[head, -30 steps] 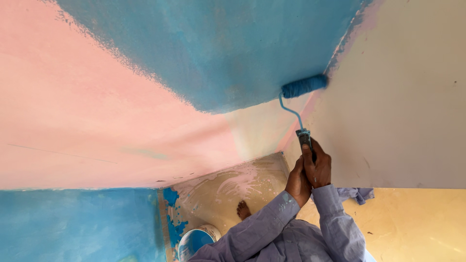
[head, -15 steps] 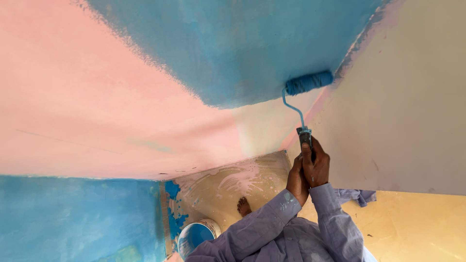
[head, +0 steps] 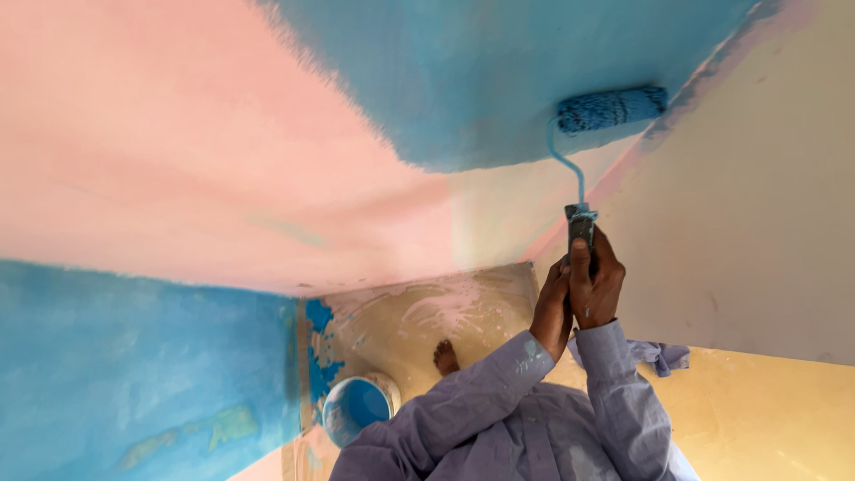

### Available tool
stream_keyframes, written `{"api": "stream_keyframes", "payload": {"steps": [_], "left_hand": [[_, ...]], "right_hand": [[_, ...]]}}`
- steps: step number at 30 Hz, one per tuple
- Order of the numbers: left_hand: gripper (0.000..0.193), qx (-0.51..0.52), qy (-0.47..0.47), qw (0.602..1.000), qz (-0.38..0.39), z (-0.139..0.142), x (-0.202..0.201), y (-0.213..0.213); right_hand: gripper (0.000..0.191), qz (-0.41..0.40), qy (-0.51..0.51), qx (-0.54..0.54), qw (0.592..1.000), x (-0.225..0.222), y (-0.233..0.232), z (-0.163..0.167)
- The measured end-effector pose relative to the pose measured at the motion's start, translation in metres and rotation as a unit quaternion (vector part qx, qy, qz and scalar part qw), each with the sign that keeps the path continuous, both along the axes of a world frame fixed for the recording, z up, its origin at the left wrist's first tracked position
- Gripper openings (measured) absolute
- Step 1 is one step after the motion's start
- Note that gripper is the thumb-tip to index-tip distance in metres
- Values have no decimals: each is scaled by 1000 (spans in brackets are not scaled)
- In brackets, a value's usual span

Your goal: The person paints the ceiling of a room blue using a paint roller, working the roller back and forth across the pink ceiling surface. They periodically reload the roller with blue paint from a bucket on the floor and continue rolling paint onto the ceiling.

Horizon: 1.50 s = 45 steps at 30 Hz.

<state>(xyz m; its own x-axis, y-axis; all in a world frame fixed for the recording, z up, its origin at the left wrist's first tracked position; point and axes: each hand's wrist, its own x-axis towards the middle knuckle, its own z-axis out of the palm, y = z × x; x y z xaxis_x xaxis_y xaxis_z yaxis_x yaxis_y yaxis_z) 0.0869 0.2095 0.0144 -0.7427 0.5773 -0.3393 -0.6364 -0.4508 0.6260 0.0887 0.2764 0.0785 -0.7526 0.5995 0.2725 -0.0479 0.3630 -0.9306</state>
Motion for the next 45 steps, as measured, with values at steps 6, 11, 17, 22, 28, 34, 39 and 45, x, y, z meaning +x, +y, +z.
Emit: {"api": "stream_keyframes", "payload": {"steps": [6,11,17,22,28,34,39,45], "left_hand": [[48,-19,-65,998,4,-14,0,-12],[48,7,-98,995,28,-28,2,-16],[48,-19,-47,999,19,1,4,-18],[46,-24,-7,999,36,32,3,-22],[48,-81,-52,994,55,35,6,-37],[61,-105,-149,982,53,26,12,-47],[59,-82,-74,992,64,37,7,-47],[57,-14,-11,997,79,80,-5,-48]], "right_hand": [[58,-10,-28,22,999,-3,-7,-39],[58,0,-21,35,999,0,-14,-58],[53,6,-11,37,999,-3,-14,-21],[53,29,20,-6,999,-5,-18,10],[57,3,-12,15,1000,-7,-34,-18],[58,15,-56,4,998,0,-48,-44],[59,20,-20,21,999,-6,-49,-4],[59,23,16,44,999,-13,-55,55]]}}
